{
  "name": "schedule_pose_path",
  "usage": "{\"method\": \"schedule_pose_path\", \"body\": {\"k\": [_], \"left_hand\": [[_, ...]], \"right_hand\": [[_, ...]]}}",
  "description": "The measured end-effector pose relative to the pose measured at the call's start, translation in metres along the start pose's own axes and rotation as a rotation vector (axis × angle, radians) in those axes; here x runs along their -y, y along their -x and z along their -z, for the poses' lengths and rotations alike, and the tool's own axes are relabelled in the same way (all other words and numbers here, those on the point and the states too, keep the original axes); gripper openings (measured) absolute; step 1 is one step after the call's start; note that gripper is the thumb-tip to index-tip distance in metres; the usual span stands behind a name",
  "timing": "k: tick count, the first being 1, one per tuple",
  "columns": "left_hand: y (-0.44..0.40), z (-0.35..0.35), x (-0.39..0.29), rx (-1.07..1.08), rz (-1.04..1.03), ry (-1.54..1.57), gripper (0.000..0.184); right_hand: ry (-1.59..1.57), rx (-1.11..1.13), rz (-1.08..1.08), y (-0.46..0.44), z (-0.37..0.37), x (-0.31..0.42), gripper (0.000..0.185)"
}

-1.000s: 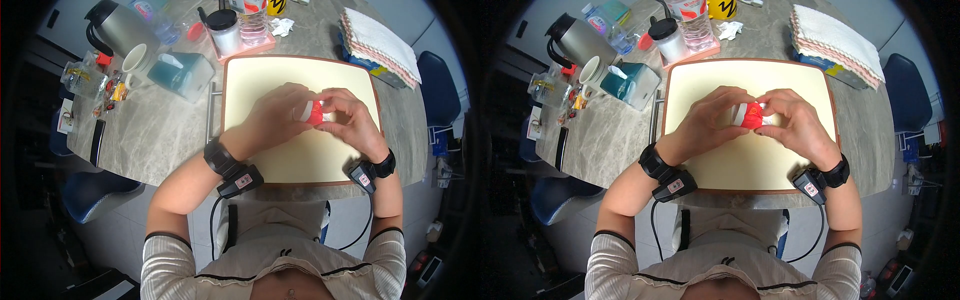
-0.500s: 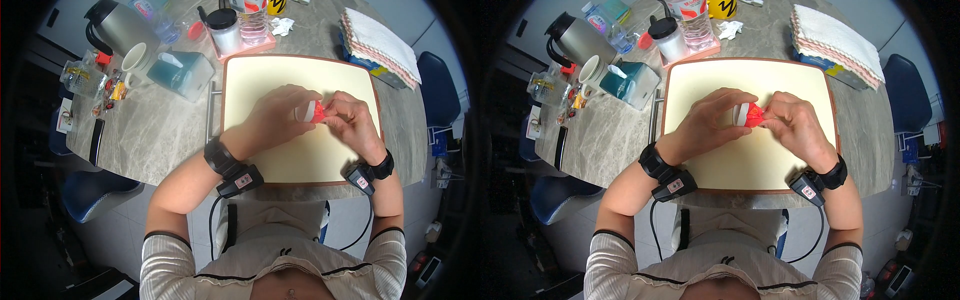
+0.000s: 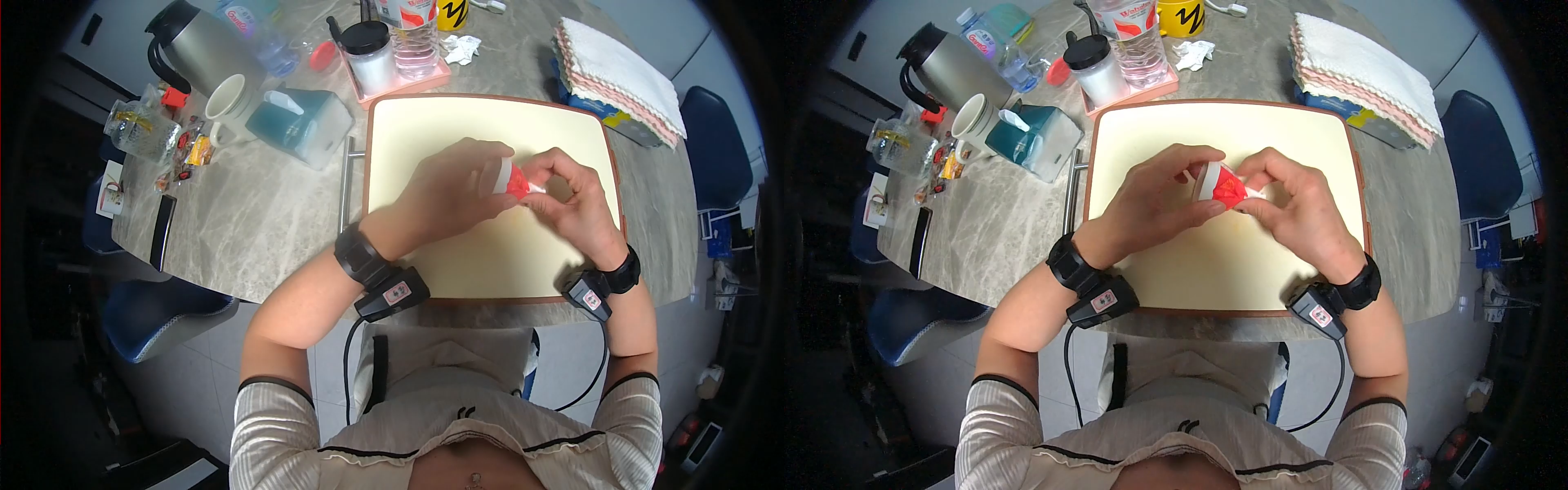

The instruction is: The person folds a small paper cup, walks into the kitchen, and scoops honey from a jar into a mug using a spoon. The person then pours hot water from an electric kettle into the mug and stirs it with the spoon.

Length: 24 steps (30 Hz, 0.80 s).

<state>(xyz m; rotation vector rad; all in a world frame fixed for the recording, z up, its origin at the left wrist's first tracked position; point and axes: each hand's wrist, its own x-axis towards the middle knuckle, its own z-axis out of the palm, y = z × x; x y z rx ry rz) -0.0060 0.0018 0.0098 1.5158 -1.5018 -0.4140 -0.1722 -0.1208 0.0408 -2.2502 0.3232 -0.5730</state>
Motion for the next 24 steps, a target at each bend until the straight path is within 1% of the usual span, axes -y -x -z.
{"method": "schedule_pose_path", "body": {"k": [2,5,8,11,14,17,20,24], "left_hand": [[0.000,0.001,-0.003,-0.032,0.020,-0.003,0.048],[0.000,0.002,-0.002,-0.035,0.014,0.040,0.050],[-0.001,0.000,0.004,-0.076,-0.120,0.006,0.051],[-0.001,0.001,0.003,-0.082,-0.116,-0.009,0.050],[-0.001,0.000,0.005,-0.113,-0.128,-0.021,0.050],[-0.001,0.001,0.005,-0.085,-0.095,-0.016,0.050],[-0.001,-0.001,0.006,-0.039,-0.082,-0.008,0.050],[-0.002,0.001,0.003,0.031,-0.083,0.026,0.051]], "right_hand": [[-0.038,-0.026,-0.019,0.000,-0.002,-0.006,0.031],[0.097,0.028,-0.085,0.000,0.001,-0.004,0.037],[0.084,0.030,-0.072,0.000,0.000,-0.008,0.039],[0.089,0.016,-0.080,0.001,0.000,-0.011,0.038],[0.146,-0.040,-0.005,-0.002,0.000,-0.010,0.039],[0.183,-0.010,-0.032,-0.002,0.002,-0.008,0.034],[0.191,-0.005,0.092,-0.002,0.000,-0.014,0.027],[0.155,0.005,0.018,-0.001,0.000,-0.011,0.023]]}}
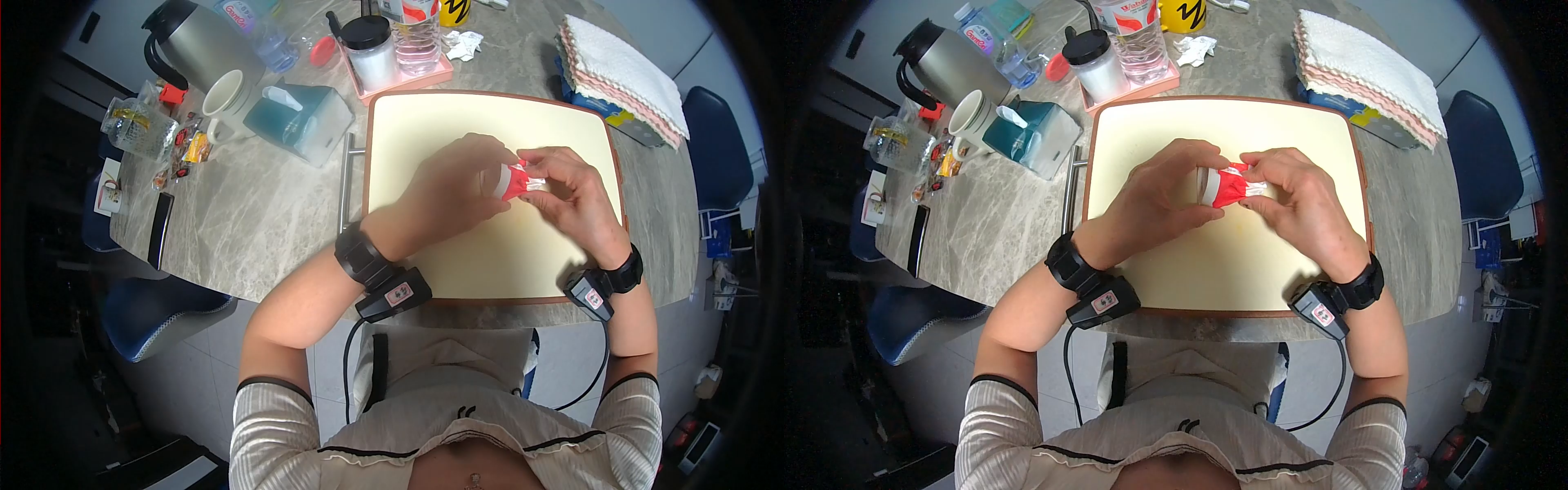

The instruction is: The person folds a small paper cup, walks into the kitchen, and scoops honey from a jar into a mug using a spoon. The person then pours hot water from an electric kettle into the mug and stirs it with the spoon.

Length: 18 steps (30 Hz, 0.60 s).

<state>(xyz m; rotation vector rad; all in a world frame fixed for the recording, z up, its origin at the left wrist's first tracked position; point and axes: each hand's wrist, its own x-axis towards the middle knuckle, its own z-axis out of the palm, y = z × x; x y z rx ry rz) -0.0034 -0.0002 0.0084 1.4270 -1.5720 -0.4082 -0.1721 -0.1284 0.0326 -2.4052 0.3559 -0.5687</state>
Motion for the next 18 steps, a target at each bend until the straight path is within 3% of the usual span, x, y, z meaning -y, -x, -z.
{"method": "schedule_pose_path", "body": {"k": [18], "left_hand": [[-0.0002,-0.0004,-0.0016,0.067,0.002,0.020,0.047]], "right_hand": [[0.067,0.007,0.065,0.0011,0.0071,0.0022,0.014]]}}
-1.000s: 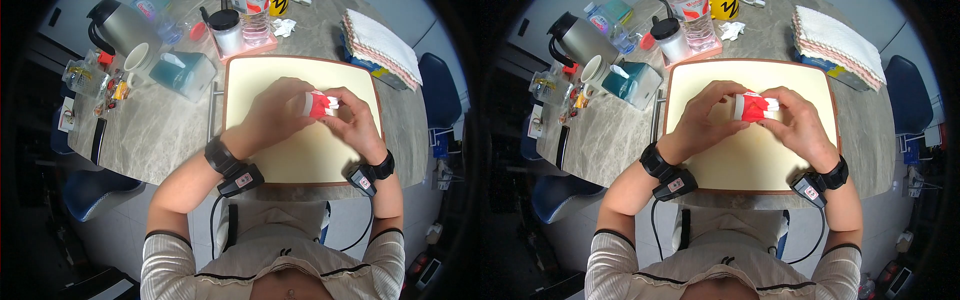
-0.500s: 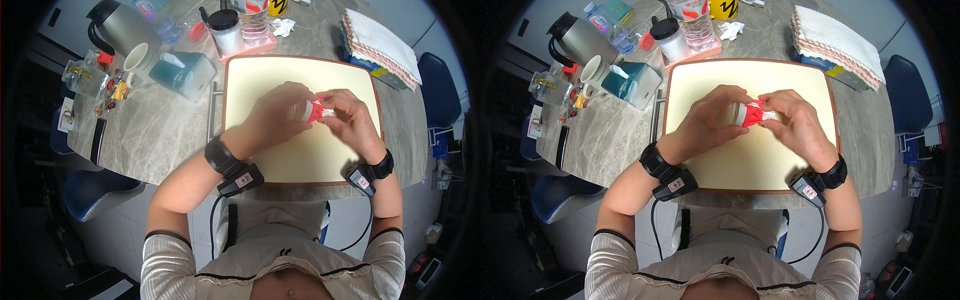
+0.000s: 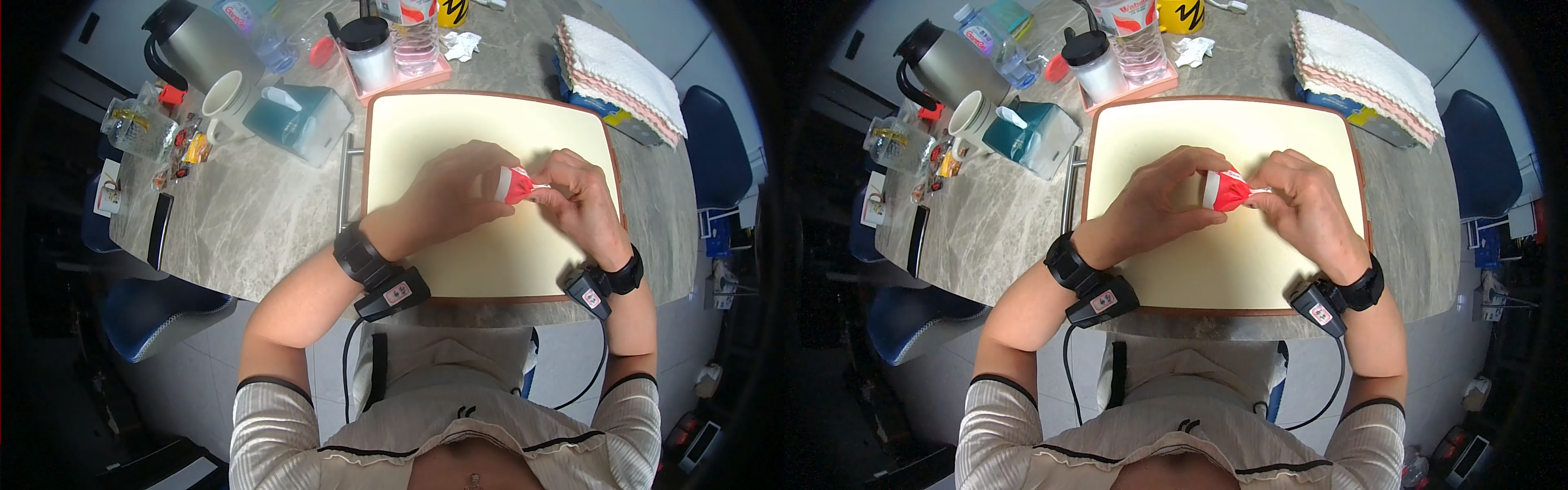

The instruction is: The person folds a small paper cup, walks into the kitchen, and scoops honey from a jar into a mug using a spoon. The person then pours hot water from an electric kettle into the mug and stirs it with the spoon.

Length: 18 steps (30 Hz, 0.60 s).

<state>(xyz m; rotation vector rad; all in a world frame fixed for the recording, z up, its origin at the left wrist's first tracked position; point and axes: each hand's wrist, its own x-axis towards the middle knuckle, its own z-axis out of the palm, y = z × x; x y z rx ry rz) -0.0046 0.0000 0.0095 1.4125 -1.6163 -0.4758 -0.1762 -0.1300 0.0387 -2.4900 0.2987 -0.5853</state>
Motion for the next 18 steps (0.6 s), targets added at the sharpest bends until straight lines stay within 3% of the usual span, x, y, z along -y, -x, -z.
{"method": "schedule_pose_path", "body": {"k": [5,8,18], "left_hand": [[0.0014,-0.0002,-0.0008,-0.066,0.061,-0.058,0.048],[0.0001,0.0015,-0.0077,-0.101,0.130,-0.065,0.049],[0.0020,0.0020,-0.0009,-0.161,0.095,-0.064,0.049]], "right_hand": [[-0.073,0.041,-0.155,-0.0023,-0.0013,0.0032,0.020],[-0.121,-0.026,-0.064,-0.0028,-0.0062,-0.0017,0.027],[-0.089,0.010,-0.071,-0.0041,-0.0033,0.0014,0.038]]}}
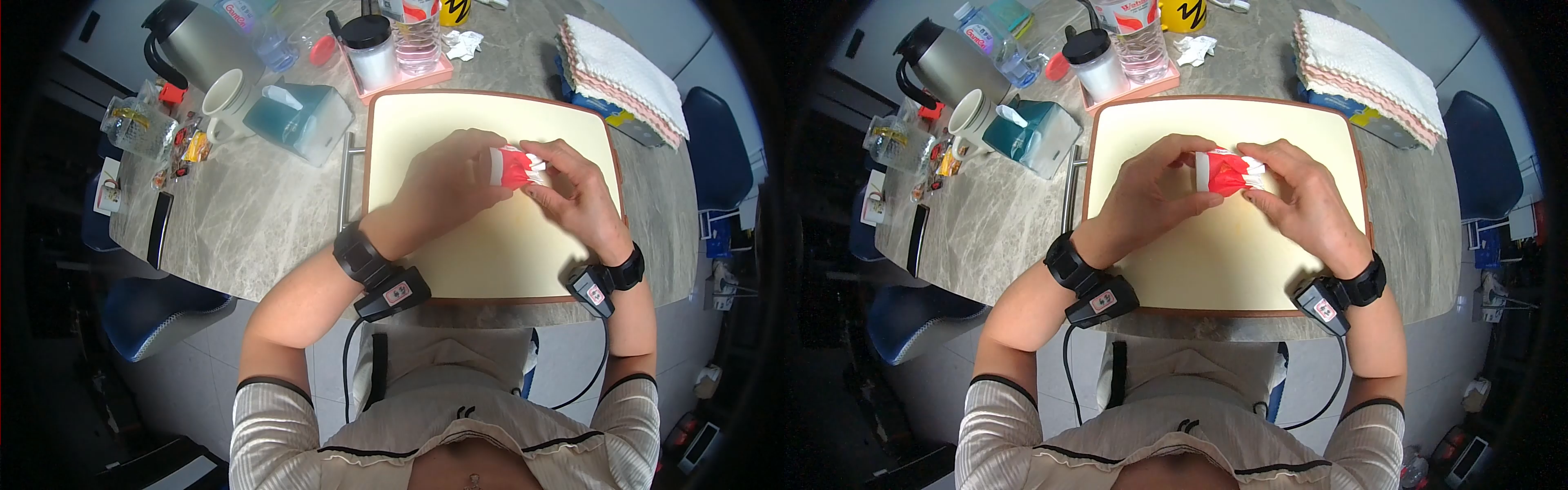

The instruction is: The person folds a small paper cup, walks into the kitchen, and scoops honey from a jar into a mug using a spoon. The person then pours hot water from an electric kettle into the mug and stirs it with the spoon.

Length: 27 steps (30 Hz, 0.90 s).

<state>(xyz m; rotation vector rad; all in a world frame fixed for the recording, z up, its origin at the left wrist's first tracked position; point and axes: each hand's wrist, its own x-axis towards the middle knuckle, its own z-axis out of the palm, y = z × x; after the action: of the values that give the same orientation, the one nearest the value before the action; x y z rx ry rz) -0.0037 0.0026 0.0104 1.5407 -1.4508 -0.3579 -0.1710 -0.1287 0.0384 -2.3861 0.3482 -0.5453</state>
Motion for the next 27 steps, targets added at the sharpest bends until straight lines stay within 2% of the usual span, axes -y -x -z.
{"method": "schedule_pose_path", "body": {"k": [5,14,20,23,27], "left_hand": [[0.001,0.000,-0.002,0.002,0.085,0.064,0.048],[0.001,0.000,0.001,-0.012,0.047,0.075,0.048],[0.002,0.000,0.000,0.018,0.073,0.131,0.049],[0.002,0.001,-0.004,0.042,0.096,0.170,0.048],[0.002,0.002,-0.004,0.070,0.166,0.208,0.048]], "right_hand": [[0.010,0.002,-0.014,0.001,0.001,0.002,0.039],[-0.092,-0.132,-0.085,0.004,-0.004,-0.007,0.028],[-0.133,-0.121,-0.077,0.005,-0.001,-0.004,0.018],[-0.013,-0.082,-0.047,0.007,0.004,-0.009,0.012],[-0.041,-0.056,-0.024,0.007,0.006,-0.008,0.013]]}}
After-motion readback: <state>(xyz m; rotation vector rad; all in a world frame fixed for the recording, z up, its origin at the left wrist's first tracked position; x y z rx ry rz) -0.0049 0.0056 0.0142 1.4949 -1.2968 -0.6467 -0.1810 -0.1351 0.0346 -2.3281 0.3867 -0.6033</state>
